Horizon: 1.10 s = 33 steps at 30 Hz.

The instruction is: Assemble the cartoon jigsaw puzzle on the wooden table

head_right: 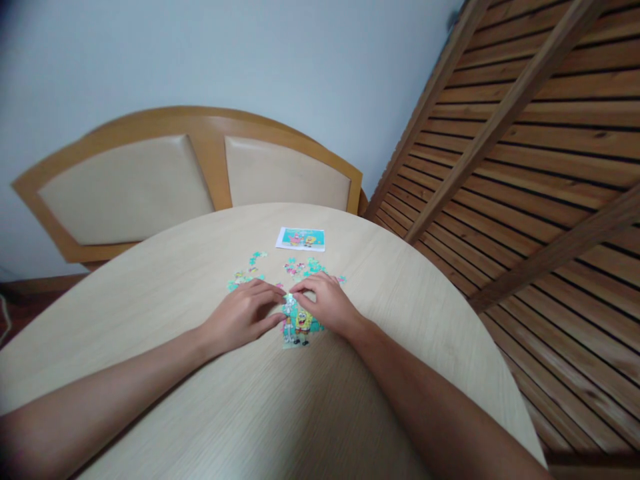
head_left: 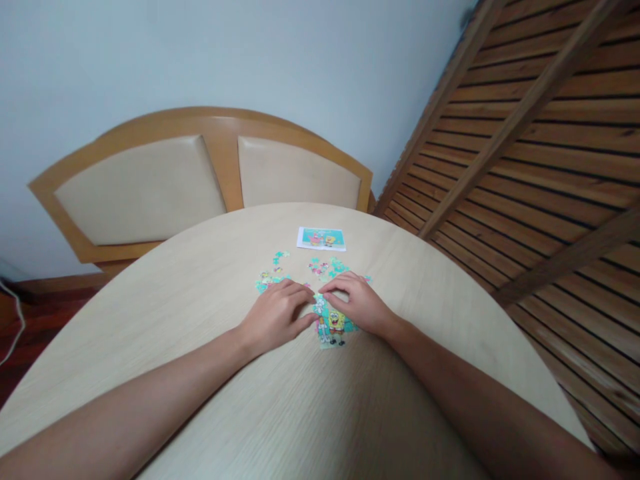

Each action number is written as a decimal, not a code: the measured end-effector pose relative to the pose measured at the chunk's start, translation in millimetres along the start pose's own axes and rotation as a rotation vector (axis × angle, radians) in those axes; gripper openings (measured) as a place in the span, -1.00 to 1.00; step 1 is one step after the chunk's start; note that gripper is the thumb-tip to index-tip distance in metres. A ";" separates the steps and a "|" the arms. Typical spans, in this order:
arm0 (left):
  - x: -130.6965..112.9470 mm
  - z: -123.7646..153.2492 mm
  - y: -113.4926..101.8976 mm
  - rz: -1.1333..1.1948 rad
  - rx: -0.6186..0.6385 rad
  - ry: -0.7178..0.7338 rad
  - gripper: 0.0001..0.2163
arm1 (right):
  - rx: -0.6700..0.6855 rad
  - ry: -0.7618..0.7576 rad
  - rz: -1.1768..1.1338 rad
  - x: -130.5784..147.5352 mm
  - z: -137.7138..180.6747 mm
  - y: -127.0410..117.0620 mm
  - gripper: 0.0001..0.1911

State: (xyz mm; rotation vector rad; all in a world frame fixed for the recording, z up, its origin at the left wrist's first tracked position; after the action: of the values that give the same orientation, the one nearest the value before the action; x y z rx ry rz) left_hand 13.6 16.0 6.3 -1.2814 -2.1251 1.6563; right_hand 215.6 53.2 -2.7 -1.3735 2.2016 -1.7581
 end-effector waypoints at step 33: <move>0.2 0.4 -0.3 -0.018 0.016 0.001 -0.79 | -0.078 0.012 -0.198 -0.6 -1.6 -4.1 -0.89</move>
State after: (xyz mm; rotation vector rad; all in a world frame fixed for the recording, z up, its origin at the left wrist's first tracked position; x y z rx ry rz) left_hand 13.2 15.8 6.3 -1.2547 -2.1117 1.6624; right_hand 217.7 54.9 0.8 -1.6541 2.2319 -1.7583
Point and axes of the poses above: each hand's wrist, its own z-axis away from the middle knuckle, its own y-axis out of the palm, x = y × z, the point moved 2 cm from there along -z, towards the middle knuckle, and after that the axes turned 3 degrees about z, right-handed, at the moved point
